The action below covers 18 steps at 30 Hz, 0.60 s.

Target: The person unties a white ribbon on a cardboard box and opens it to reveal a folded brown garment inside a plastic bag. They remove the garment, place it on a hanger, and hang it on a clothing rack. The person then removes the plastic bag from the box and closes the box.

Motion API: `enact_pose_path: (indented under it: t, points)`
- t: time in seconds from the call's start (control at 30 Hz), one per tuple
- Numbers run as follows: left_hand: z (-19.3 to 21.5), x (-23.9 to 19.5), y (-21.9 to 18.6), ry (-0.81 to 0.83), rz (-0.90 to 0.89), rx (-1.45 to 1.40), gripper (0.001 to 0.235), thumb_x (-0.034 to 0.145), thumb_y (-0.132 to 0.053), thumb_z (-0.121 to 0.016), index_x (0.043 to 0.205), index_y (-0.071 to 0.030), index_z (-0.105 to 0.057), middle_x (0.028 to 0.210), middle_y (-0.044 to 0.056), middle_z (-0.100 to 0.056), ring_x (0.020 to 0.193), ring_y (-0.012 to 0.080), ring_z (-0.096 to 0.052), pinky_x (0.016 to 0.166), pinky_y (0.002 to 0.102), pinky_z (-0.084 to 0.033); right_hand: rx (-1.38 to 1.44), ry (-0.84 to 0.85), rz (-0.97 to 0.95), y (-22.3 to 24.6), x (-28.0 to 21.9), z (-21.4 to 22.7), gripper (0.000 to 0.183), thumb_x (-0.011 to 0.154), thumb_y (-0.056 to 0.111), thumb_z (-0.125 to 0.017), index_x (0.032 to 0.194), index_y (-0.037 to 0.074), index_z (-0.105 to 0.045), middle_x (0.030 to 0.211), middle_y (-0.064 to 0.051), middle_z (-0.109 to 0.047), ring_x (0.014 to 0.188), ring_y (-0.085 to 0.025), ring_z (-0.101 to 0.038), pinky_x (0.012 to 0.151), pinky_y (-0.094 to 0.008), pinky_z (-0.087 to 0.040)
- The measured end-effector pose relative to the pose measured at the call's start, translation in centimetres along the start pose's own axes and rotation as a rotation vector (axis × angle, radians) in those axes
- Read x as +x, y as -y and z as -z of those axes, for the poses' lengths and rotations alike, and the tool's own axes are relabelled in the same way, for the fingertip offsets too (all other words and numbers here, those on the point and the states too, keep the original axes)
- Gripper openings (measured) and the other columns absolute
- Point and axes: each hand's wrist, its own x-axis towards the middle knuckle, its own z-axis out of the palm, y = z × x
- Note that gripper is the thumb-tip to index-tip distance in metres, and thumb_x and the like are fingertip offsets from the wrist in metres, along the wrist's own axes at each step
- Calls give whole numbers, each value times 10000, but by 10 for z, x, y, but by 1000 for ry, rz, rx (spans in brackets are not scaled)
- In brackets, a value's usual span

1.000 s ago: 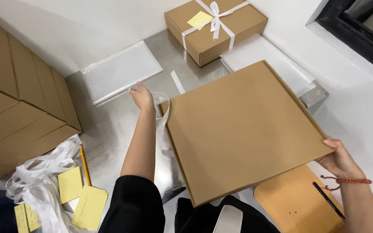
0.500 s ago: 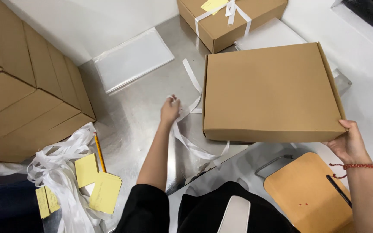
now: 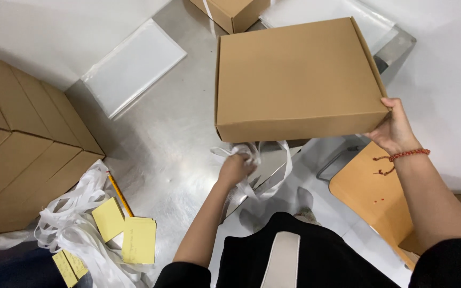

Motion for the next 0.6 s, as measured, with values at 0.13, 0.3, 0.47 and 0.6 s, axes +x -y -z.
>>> enact_pose_path:
  t: [0.13,0.3,0.47,0.6]
  points:
    - [-13,-41,-49,438,-110,3,363,894,-421,-780,746,-162,-573,878,27,-719,817,204,-636,743,331,-442,41,12,-42,-22,5,-31,451,879,462,-601,1298,298,-612,1311,114,-659,1185,-108,-664,867,-400,-585]
    - [-28,-64,-90,862,-301,-246,400,765,-503,-863,779,-131,-717,625,7,-635,738,183,-627,742,321,-498,53,127,-66,-44,0,-84,632,935,525,-711,1404,133,-552,1261,-8,-611,1123,-177,-672,981,-458,-630]
    - [32,-81,-154,761,-345,-183,613,800,-684,-706,880,-76,-731,762,174,-707,876,336,-686,799,440,-528,112,168,-78,-70,12,-89,685,953,519,-746,1468,125,-524,1400,-37,-573,1264,-200,-601,1103,-455,-544]
    - [97,-103,-211,381,-325,-229,648,956,-648,-570,1178,-76,-777,1164,279,-771,1220,523,-688,1022,610,-548,113,177,-44,-120,61,-35,688,1027,512,-729,1554,193,-424,1554,-53,-412,1464,-234,-380,1251,-455,-300]
